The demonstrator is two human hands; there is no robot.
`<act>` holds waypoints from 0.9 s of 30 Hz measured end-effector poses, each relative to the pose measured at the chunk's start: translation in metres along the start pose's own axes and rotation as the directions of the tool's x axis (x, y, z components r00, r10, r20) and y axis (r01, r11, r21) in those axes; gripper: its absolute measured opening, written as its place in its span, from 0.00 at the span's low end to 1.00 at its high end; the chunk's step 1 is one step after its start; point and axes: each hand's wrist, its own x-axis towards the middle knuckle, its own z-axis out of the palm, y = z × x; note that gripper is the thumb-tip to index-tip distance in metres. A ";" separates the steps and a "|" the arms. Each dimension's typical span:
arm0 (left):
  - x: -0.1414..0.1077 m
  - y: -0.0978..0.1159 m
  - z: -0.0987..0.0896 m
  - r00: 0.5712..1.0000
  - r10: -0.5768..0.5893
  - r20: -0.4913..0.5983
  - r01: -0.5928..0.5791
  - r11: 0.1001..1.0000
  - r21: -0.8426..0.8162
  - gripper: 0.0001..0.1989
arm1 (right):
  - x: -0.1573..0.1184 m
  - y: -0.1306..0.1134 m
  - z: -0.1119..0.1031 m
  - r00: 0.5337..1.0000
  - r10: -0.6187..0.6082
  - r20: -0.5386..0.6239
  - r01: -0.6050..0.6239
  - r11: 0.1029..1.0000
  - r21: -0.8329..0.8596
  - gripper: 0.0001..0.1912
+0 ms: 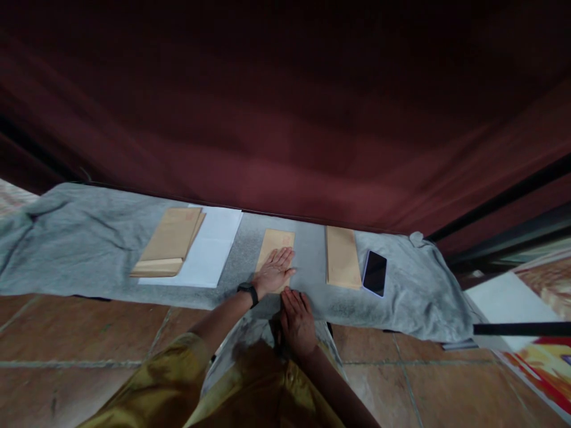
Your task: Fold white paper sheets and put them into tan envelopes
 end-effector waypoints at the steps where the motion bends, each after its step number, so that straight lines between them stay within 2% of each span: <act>1: -0.006 0.001 -0.001 1.000 0.013 -0.002 -0.013 1.000 -0.001 0.32 | 0.000 0.000 0.000 1.000 0.000 0.002 0.000 1.000 -0.003 0.28; 11: -0.066 0.010 -0.012 0.998 0.060 0.018 -0.060 0.998 -0.006 0.31 | -0.001 0.001 0.006 1.000 0.028 0.010 -0.028 0.999 0.024 0.23; 19: -0.107 0.016 -0.027 0.987 0.157 -0.014 -0.157 0.987 0.026 0.32 | -0.003 0.001 0.004 1.000 0.008 -0.016 -0.008 1.000 -0.001 0.26; 23: -0.118 0.015 -0.031 0.978 0.208 0.034 -0.208 0.978 -0.005 0.33 | -0.002 -0.001 -0.001 1.000 0.012 0.006 -0.011 1.000 -0.005 0.26; 27: -0.120 0.015 -0.028 0.979 0.198 0.056 -0.196 0.980 -0.034 0.34 | 0.000 -0.005 -0.002 0.998 0.045 0.040 -0.045 0.999 -0.004 0.26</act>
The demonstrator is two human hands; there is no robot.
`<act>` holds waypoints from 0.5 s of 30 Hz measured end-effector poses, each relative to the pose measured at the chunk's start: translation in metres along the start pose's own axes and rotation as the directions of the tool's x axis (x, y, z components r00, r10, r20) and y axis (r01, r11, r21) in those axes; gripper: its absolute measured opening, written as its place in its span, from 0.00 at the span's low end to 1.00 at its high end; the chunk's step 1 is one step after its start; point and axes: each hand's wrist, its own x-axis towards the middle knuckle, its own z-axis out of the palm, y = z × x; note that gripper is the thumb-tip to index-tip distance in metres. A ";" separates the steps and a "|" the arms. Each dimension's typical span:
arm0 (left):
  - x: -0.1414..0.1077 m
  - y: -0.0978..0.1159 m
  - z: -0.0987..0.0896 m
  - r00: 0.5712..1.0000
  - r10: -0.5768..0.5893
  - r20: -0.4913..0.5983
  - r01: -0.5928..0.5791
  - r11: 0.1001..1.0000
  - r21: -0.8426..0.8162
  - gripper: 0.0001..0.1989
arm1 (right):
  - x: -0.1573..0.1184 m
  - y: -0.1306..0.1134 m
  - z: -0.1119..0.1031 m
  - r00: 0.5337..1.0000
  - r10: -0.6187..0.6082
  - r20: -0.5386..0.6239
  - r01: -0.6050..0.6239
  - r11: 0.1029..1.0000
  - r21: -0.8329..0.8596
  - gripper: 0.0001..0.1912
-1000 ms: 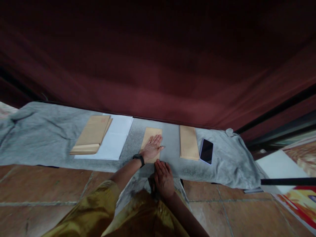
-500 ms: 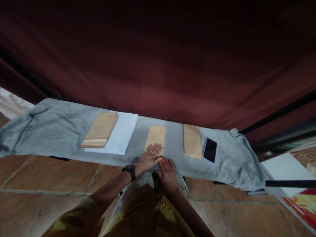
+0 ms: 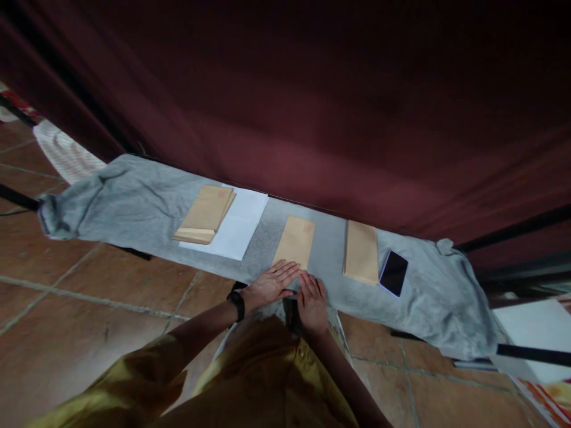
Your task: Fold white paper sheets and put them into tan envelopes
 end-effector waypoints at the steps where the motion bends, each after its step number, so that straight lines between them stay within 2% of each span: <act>1: 0.000 0.000 0.001 1.000 -0.001 0.000 0.001 1.000 -0.006 0.35 | 0.001 -0.002 0.001 1.000 0.008 0.000 -0.008 1.000 0.005 0.26; 7: 0.000 0.003 0.003 1.000 -0.010 -0.020 0.010 1.000 -0.009 0.35 | 0.003 -0.016 0.006 0.999 0.015 -0.051 -0.014 1.000 0.019 0.27; 15: -0.009 -0.003 0.004 0.999 -0.005 -0.045 0.007 1.000 0.028 0.38 | -0.002 -0.006 -0.001 1.000 -0.023 -0.015 0.022 0.999 -0.041 0.27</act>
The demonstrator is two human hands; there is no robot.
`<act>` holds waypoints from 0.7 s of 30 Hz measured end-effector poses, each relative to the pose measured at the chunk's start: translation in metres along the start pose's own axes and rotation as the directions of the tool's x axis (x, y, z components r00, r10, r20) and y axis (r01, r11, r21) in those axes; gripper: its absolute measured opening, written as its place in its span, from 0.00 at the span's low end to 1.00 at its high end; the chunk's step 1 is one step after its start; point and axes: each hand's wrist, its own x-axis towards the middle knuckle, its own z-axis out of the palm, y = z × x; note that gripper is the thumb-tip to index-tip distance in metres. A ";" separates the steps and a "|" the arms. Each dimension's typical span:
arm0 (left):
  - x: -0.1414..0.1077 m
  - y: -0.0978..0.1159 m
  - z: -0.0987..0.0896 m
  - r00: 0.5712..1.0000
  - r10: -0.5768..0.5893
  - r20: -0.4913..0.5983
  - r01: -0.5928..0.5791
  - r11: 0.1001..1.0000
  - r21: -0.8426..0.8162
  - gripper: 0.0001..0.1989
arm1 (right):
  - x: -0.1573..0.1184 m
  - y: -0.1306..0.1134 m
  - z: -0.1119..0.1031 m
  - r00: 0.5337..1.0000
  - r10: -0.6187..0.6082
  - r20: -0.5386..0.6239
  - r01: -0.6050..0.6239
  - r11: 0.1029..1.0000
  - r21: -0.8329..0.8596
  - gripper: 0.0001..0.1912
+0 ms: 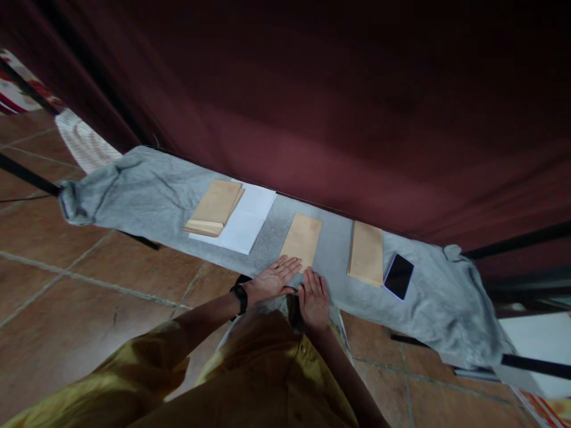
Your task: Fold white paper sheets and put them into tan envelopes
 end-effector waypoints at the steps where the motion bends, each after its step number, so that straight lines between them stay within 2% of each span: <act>1: -0.002 -0.002 -0.001 1.000 -0.001 0.007 0.001 1.000 0.007 0.39 | 0.000 0.001 0.000 1.000 -0.003 -0.005 0.003 1.000 0.005 0.27; 6: -0.013 -0.011 -0.005 0.999 -0.032 0.025 0.032 0.999 0.025 0.39 | -0.003 0.003 0.002 0.999 -0.010 -0.050 0.011 1.000 0.016 0.27; 15: -0.023 -0.019 -0.010 0.997 -0.072 0.033 0.070 0.996 0.056 0.38 | -0.007 0.010 0.001 1.000 -0.006 -0.028 0.006 1.000 -0.005 0.26; 21: -0.025 -0.020 -0.003 0.995 -0.086 -0.042 0.089 0.993 0.071 0.38 | -0.004 0.005 -0.002 0.999 0.037 -0.012 -0.037 0.999 -0.021 0.26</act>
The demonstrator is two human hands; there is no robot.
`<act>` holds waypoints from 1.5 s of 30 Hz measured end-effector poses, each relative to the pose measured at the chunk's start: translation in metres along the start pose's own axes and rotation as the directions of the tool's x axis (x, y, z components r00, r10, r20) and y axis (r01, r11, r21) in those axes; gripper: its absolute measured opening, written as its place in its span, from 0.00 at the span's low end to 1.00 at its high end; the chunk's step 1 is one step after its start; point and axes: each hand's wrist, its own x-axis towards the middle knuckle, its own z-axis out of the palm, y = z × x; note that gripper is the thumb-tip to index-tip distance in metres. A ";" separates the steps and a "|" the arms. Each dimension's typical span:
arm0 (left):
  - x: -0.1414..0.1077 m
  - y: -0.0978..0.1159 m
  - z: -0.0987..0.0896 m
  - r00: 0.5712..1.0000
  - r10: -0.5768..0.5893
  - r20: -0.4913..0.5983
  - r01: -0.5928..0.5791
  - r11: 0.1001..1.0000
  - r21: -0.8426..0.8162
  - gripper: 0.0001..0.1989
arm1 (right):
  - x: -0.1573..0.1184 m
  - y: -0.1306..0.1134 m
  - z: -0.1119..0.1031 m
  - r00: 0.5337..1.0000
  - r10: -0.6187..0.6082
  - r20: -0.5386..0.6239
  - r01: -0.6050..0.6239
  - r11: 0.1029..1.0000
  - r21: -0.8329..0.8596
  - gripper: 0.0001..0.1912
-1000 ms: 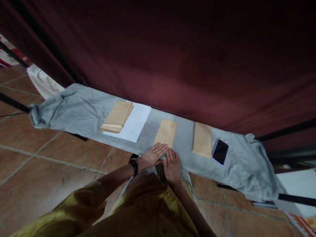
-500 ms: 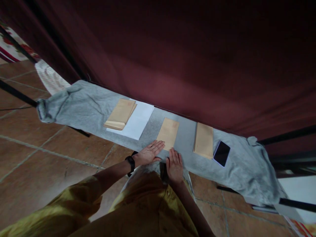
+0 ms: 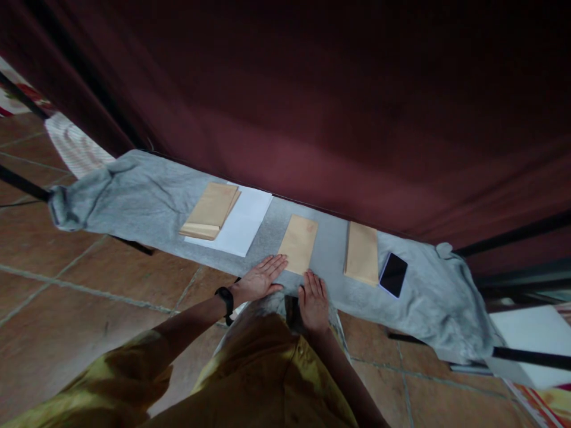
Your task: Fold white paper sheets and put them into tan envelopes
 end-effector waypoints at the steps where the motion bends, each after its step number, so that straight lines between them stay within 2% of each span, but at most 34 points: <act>1: 0.000 0.000 0.001 1.000 -0.001 -0.016 0.001 1.000 0.002 0.38 | 0.001 -0.002 0.000 1.000 0.007 0.003 -0.007 1.000 0.000 0.26; 4: 0.000 -0.001 0.003 0.998 0.016 -0.055 -0.015 1.000 0.009 0.37 | 0.006 -0.009 -0.001 0.999 -0.011 0.042 0.010 1.000 0.021 0.27; 8: 0.001 -0.003 0.001 0.994 0.058 -0.088 -0.058 0.998 0.007 0.35 | 0.015 -0.019 -0.001 0.985 -0.116 0.124 0.107 0.991 0.080 0.27; 13: 0.000 -0.005 0.003 0.991 0.062 -0.116 -0.064 0.998 -0.011 0.34 | 0.022 -0.012 -0.002 0.982 -0.141 0.129 0.133 0.988 0.073 0.27; 18: 0.000 -0.006 0.005 0.989 0.061 -0.133 -0.063 0.998 -0.013 0.32 | 0.030 0.004 0.001 0.993 -0.058 0.107 0.057 0.998 0.016 0.26; 21: 0.001 -0.006 0.005 0.988 0.064 -0.139 -0.065 0.998 -0.003 0.32 | 0.041 0.009 0.006 0.990 -0.023 0.140 0.026 0.999 -0.018 0.27; 27: 0.001 -0.007 0.008 0.988 0.073 -0.138 -0.070 0.997 0.027 0.31 | 0.081 0.019 0.015 0.977 0.026 0.210 -0.016 0.999 -0.049 0.28; 36: 0.001 -0.006 0.007 0.990 0.074 -0.123 -0.067 0.996 0.065 0.34 | 0.141 0.033 0.020 0.957 0.105 0.272 -0.082 0.992 -0.095 0.30; 41: 0.002 -0.005 0.006 0.987 0.074 -0.142 -0.064 0.995 0.072 0.35 | 0.164 0.038 0.025 0.944 0.167 0.285 -0.137 0.983 -0.121 0.31; 45: 0.002 -0.007 0.008 0.986 0.083 -0.147 -0.071 0.994 0.083 0.36 | 0.171 0.039 0.027 0.944 0.185 0.272 -0.156 0.980 -0.124 0.31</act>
